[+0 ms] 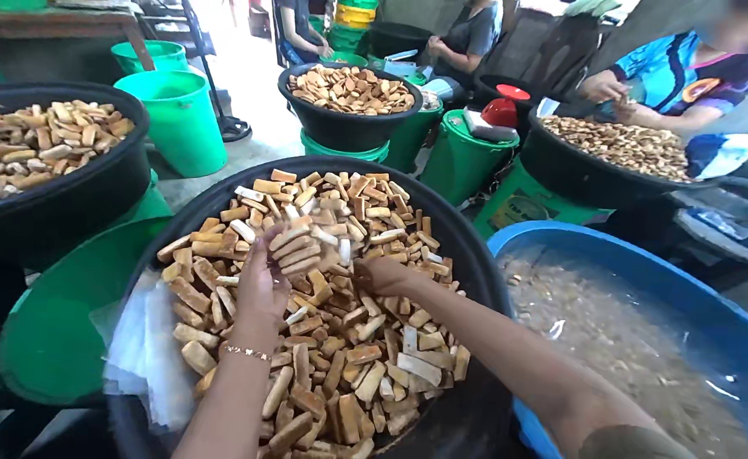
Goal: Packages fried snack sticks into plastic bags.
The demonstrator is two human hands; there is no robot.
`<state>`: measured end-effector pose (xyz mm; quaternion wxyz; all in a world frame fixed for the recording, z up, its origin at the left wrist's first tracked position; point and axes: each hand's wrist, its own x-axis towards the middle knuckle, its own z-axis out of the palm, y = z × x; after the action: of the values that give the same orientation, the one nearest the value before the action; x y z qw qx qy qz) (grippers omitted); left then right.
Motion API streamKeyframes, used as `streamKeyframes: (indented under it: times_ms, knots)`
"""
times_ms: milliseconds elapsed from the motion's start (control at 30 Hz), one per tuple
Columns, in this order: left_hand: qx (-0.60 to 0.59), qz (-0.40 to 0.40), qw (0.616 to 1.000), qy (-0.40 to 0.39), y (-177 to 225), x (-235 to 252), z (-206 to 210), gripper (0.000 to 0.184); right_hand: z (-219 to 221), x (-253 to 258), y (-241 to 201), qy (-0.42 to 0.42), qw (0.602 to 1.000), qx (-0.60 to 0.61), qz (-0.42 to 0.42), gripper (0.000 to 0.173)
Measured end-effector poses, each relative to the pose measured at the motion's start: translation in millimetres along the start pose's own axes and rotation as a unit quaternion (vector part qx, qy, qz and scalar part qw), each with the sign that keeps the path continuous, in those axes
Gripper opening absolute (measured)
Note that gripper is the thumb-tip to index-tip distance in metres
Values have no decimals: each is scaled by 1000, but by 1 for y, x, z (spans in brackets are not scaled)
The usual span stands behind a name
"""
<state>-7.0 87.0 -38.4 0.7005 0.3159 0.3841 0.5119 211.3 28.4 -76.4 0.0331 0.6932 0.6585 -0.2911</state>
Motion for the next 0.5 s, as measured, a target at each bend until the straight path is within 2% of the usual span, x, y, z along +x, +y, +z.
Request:
streamKeyframes:
  times_ms: [100,200,267,367,500]
  knots:
    - [-27,4,1000,13,5,0,2,40,3,-44,-7,-3,999,47,-16,53]
    - [-33,9,999,4,9,-4,3,41,8,-79,-13,0,992,80,-96,35]
    - [-34,11,999,6,10,-6,6,39,-3,-82,-11,6,987,98,-127,33]
    - [-36,6,999,9,10,-9,9,41,-11,-38,1,110,991,30,-67,29]
    - [-11,3,1000,4,7,-7,5,42,-4,40,15,135,984,-117,19,37]
